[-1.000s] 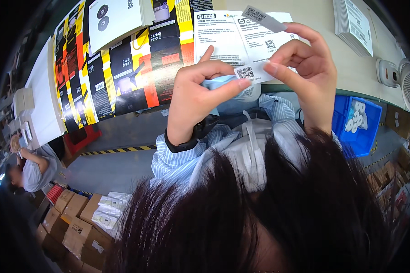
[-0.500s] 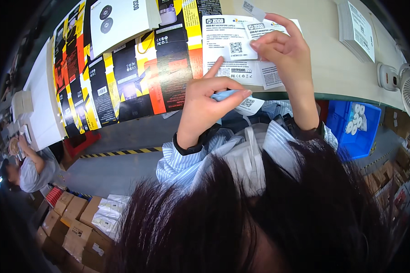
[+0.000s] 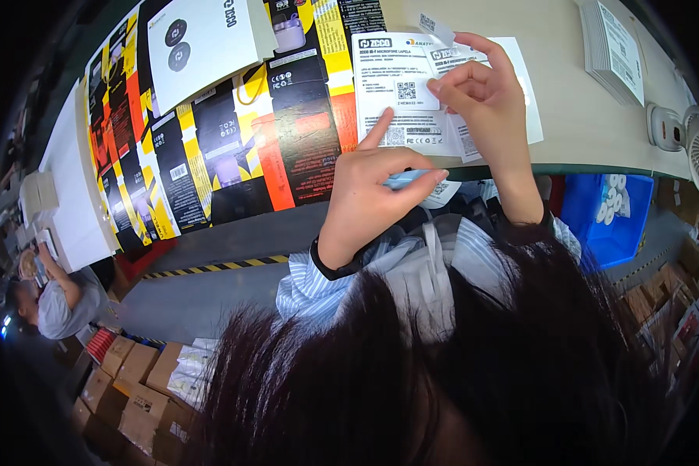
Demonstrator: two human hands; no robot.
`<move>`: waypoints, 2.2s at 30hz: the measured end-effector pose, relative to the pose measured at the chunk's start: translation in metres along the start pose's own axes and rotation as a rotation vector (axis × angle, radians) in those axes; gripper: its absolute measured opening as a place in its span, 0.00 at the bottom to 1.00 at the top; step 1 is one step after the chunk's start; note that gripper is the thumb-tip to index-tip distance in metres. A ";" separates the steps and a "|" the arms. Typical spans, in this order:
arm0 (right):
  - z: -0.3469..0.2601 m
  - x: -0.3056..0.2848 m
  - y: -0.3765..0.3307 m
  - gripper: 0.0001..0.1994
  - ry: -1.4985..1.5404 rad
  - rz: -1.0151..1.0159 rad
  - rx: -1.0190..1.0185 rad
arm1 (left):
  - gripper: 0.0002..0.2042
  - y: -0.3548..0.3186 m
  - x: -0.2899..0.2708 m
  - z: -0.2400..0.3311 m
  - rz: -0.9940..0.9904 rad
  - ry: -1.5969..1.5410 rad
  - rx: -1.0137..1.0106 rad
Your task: Applying QR code labels to small white product boxes and organizing label sheets.
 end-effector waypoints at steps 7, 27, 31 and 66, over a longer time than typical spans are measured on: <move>0.002 0.002 -0.002 0.26 0.002 0.005 0.014 | 0.04 0.000 0.000 -0.001 -0.024 0.025 -0.001; 0.001 0.001 -0.002 0.27 0.014 0.014 0.013 | 0.04 0.000 0.000 0.000 -0.032 0.039 0.023; 0.001 0.001 -0.002 0.27 0.005 0.009 0.006 | 0.04 0.000 0.000 0.001 -0.032 0.038 0.016; -0.016 0.005 -0.013 0.28 -0.637 0.225 -0.548 | 0.04 -0.002 0.005 0.002 -0.009 0.051 -0.003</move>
Point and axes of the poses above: each hand's wrist, its own y-axis towards the middle knuckle, its own x-axis out of the palm, z = x × y, the point moved 6 cm from there along y, towards the middle knuckle, and after that the axes turned 3 degrees about -y, right-handed, at the moved point
